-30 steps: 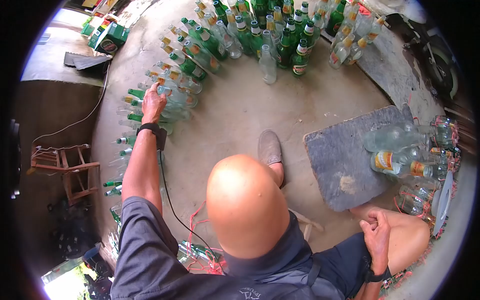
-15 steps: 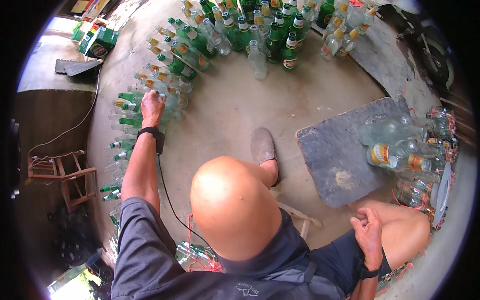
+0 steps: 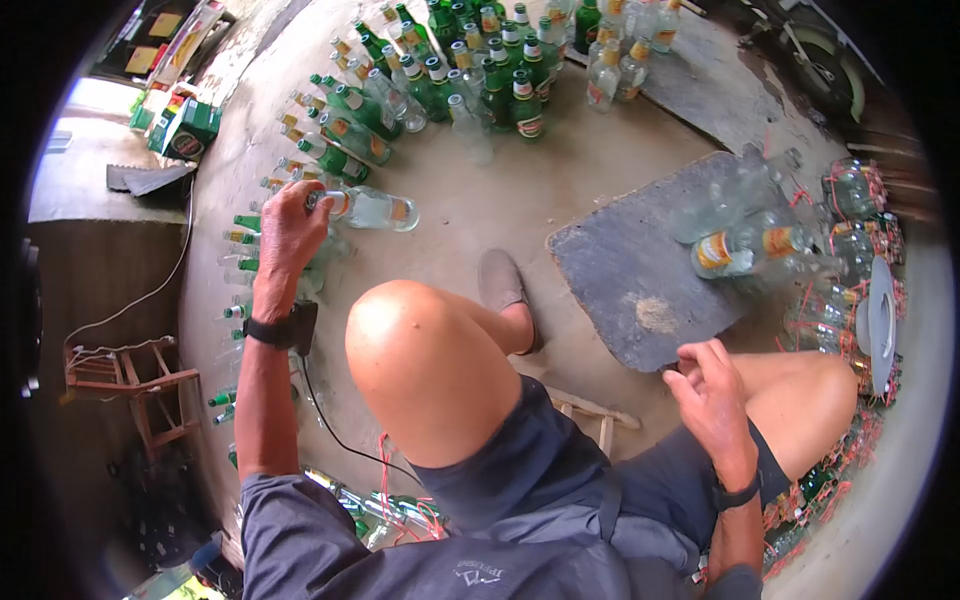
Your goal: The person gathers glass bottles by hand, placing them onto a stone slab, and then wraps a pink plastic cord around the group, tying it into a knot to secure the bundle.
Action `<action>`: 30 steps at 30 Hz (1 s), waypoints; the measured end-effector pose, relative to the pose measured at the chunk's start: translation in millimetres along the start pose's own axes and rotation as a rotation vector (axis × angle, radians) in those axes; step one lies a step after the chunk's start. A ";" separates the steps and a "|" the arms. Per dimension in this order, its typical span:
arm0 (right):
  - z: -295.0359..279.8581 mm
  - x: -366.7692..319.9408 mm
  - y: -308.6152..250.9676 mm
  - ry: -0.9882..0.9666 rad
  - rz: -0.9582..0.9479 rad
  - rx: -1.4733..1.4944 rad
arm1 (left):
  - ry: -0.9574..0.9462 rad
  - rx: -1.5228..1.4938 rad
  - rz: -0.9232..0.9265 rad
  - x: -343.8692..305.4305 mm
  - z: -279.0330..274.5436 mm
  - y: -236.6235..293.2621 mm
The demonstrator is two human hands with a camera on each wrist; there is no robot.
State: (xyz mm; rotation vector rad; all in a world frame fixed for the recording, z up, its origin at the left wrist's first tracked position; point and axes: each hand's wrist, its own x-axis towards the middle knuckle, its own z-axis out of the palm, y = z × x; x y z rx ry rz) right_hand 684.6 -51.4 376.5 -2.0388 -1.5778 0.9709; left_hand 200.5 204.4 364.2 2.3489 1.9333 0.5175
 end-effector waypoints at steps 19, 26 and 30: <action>-21.4 1.9 -62.2 0.332 -0.484 0.236 | -0.209 -0.371 0.555 -32.1 -80.6 292.8; -17.0 16.2 -48.0 0.361 -0.502 0.121 | -0.244 -0.488 0.705 -52.7 -40.3 346.8; -17.9 15.8 -34.2 0.468 -0.516 0.087 | -0.307 -0.567 0.704 -54.9 -23.4 364.6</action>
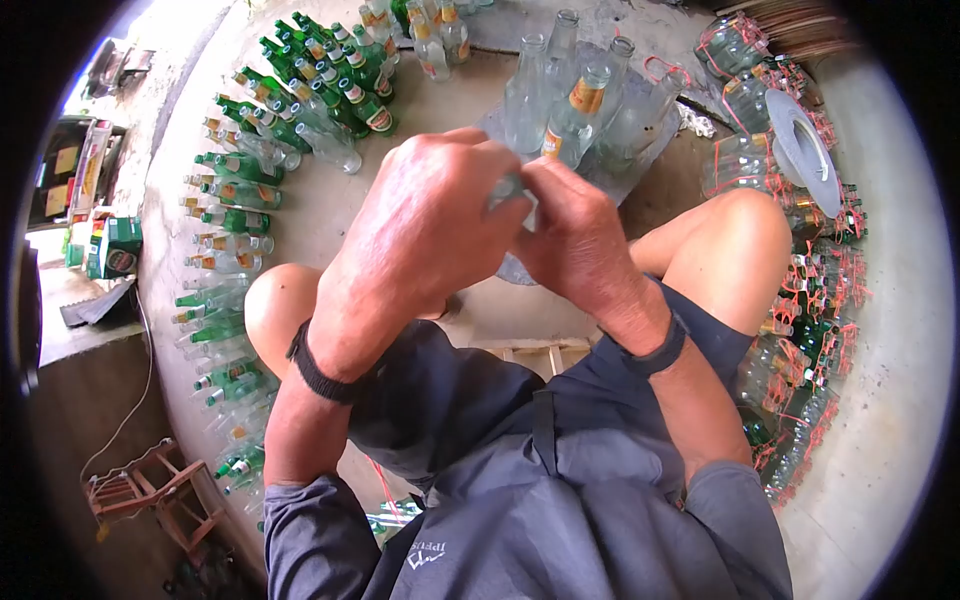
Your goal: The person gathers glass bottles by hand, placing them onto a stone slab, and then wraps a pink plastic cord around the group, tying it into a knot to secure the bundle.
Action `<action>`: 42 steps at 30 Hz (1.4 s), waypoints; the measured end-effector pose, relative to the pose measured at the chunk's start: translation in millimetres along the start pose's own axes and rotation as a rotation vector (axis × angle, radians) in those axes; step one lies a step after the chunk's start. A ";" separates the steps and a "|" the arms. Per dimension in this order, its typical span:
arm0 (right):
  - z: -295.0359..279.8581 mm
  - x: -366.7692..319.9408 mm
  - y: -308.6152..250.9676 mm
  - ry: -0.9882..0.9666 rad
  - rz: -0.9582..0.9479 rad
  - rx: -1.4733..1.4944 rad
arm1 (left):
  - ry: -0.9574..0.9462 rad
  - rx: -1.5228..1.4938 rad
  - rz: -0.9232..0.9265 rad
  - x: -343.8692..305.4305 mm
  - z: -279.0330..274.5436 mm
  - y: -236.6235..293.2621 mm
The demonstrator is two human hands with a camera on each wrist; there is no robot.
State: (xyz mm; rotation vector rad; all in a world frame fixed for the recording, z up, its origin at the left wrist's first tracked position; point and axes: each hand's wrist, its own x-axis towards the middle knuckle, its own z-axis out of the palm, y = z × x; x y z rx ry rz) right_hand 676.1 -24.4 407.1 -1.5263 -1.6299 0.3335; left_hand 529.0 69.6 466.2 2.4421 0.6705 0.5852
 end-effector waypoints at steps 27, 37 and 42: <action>-81.8 -28.2 65.5 0.096 0.411 0.102 | 0.058 -0.389 -0.308 -4.8 1.9 -68.8; -88.2 -16.3 78.0 -0.080 0.428 0.055 | 0.058 -0.298 -0.297 -7.3 3.8 -64.0; -97.8 -0.3 83.1 -0.161 0.447 0.054 | 0.050 -0.265 -0.291 -6.4 3.1 -59.6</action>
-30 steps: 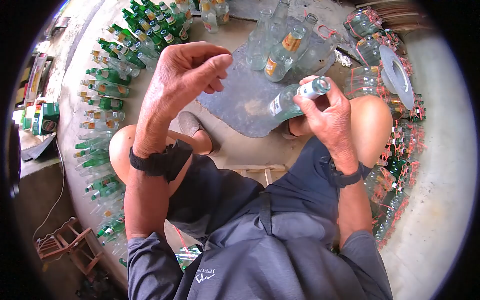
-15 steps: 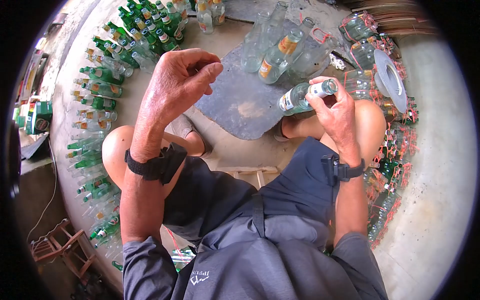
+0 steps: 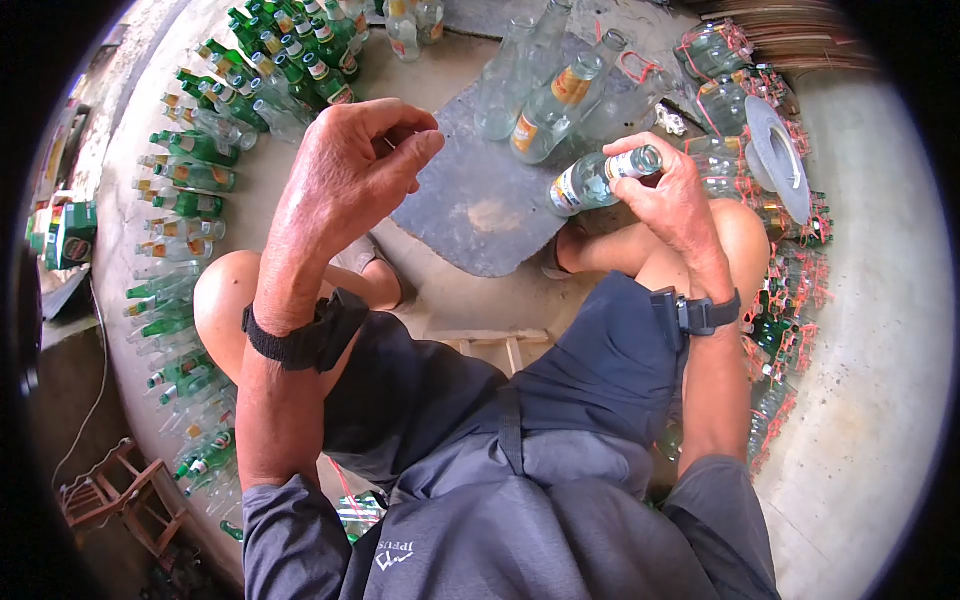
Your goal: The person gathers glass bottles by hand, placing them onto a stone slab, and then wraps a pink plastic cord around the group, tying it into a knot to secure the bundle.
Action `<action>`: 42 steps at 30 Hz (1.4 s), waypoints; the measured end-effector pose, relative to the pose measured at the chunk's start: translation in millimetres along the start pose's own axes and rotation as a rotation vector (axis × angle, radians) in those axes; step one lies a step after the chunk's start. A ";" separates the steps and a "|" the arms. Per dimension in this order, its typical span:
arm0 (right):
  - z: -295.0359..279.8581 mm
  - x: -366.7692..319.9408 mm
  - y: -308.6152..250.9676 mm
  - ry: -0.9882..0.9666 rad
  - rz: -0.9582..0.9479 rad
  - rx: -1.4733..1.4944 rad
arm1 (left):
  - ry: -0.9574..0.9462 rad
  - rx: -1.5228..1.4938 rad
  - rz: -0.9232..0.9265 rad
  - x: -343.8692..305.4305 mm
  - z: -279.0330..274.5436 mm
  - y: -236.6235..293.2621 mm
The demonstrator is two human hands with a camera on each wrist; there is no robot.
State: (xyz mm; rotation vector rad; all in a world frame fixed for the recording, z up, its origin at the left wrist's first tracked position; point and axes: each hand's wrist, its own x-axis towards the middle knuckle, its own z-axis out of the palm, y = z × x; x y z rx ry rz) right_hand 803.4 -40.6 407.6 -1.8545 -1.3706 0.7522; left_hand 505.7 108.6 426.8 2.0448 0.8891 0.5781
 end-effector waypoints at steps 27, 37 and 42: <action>-14.7 7.9 -10.1 0.228 -0.074 -0.516 | 0.007 0.079 0.018 -6.2 -0.7 3.5; -24.6 13.7 -4.3 0.138 -0.123 -0.491 | 0.033 0.114 0.042 -5.3 2.5 4.6; -28.7 15.2 -6.1 0.089 -0.140 -0.512 | 0.029 0.120 0.029 -4.4 4.0 6.2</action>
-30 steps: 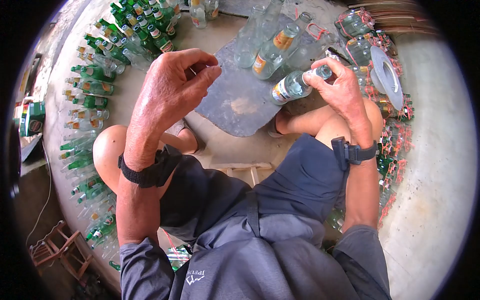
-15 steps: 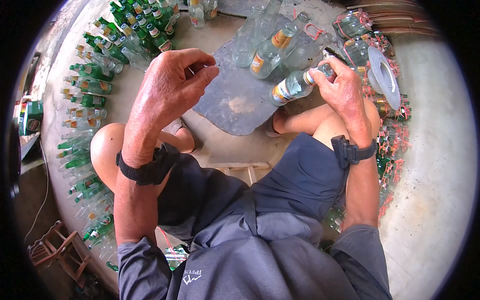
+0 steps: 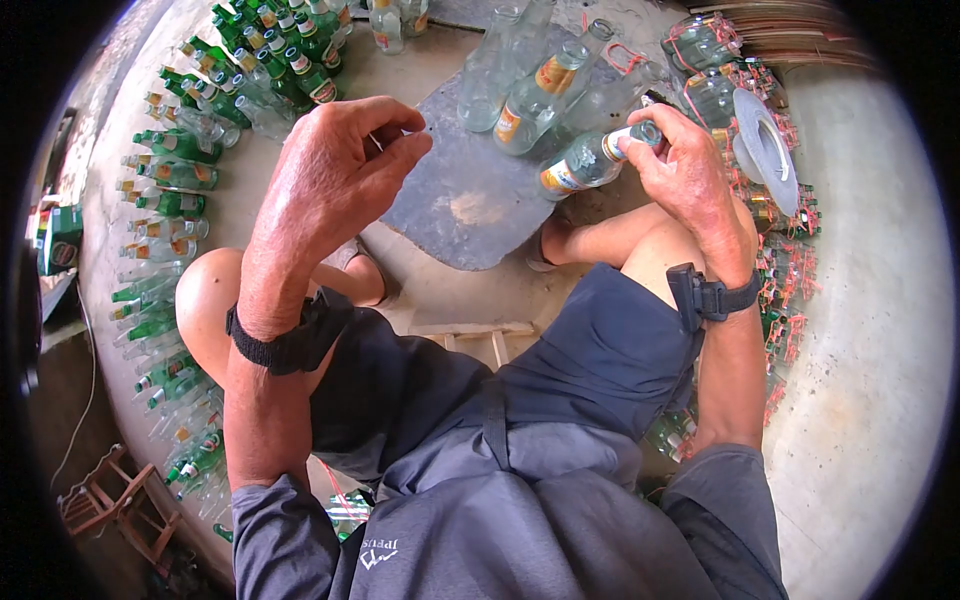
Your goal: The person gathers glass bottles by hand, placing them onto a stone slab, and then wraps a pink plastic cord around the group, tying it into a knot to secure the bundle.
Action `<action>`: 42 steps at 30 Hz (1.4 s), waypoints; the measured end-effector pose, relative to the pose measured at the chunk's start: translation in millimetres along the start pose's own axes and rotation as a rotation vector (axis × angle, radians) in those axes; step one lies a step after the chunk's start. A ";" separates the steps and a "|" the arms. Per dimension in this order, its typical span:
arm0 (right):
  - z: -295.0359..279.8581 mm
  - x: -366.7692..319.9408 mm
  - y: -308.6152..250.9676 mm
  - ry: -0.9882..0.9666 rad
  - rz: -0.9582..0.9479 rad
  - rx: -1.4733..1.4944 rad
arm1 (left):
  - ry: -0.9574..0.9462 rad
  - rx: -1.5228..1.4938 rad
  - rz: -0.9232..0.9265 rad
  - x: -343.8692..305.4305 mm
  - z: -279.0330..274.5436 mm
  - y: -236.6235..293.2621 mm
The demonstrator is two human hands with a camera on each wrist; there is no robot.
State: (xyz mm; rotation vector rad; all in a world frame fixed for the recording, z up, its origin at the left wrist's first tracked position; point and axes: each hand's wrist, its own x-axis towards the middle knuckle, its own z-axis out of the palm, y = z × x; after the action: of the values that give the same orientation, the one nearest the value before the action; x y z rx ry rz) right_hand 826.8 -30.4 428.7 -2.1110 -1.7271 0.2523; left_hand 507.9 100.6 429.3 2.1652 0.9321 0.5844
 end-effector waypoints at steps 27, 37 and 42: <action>-7.2 18.9 -15.5 -0.076 -0.077 -0.016 | 0.065 -0.083 0.016 -4.9 0.2 5.5; -5.1 22.8 -10.6 -0.054 -0.072 -0.015 | 0.062 -0.063 0.048 -5.0 3.1 6.0; 0.0 24.8 5.3 0.018 -0.136 -0.017 | 0.068 0.006 0.013 -4.5 4.8 5.5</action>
State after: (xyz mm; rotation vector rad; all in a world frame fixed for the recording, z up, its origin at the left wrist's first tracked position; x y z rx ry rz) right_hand 837.0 -7.2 429.2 -1.9901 -1.8584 0.1793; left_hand 510.5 92.5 429.7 2.1699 0.9577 0.6655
